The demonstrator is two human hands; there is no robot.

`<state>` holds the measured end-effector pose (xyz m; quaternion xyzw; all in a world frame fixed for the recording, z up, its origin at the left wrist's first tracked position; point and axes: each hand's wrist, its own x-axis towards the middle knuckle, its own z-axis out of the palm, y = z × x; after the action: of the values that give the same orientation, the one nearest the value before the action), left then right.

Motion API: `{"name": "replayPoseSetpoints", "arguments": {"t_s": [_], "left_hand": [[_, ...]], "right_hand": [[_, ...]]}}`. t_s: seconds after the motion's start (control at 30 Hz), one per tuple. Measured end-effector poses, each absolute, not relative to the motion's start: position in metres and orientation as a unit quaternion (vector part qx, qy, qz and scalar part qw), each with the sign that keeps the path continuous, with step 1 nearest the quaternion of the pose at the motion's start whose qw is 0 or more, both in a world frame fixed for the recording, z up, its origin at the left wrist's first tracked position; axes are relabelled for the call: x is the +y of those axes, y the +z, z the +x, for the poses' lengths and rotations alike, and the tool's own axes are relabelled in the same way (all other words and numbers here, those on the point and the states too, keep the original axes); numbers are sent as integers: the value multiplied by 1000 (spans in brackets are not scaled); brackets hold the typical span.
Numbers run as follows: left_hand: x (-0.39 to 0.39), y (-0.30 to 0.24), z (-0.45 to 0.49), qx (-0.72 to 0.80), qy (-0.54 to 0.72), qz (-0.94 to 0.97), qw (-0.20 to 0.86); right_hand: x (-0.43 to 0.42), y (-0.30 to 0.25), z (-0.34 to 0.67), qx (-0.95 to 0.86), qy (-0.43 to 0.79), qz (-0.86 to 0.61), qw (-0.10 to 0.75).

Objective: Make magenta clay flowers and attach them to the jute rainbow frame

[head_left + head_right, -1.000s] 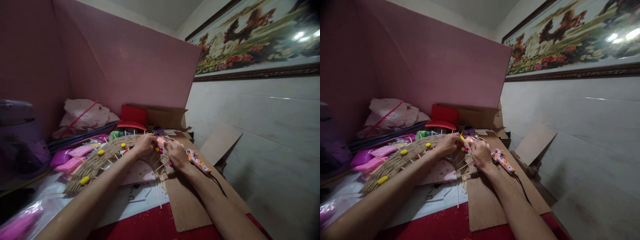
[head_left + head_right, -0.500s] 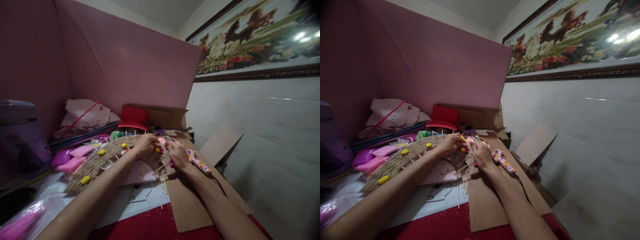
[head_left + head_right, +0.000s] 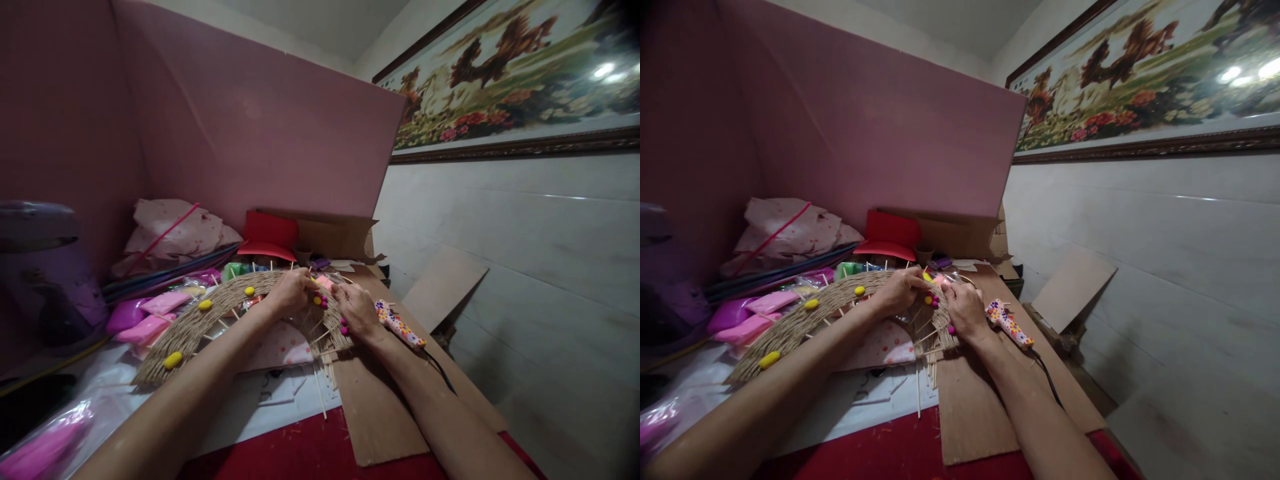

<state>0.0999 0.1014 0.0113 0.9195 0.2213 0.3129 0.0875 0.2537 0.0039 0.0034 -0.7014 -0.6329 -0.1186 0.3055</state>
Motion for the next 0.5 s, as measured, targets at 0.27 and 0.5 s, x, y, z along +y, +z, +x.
{"name": "replayPoseSetpoints", "arguments": {"t_s": [0.27,0.5], "left_hand": [[87,19,97,250,252,935,7],[81,21,98,267,206,941,-35]], "right_hand": [[4,2,254,-635,-128,-701,299],[5,1,255,-635,-115,-698,311]]}}
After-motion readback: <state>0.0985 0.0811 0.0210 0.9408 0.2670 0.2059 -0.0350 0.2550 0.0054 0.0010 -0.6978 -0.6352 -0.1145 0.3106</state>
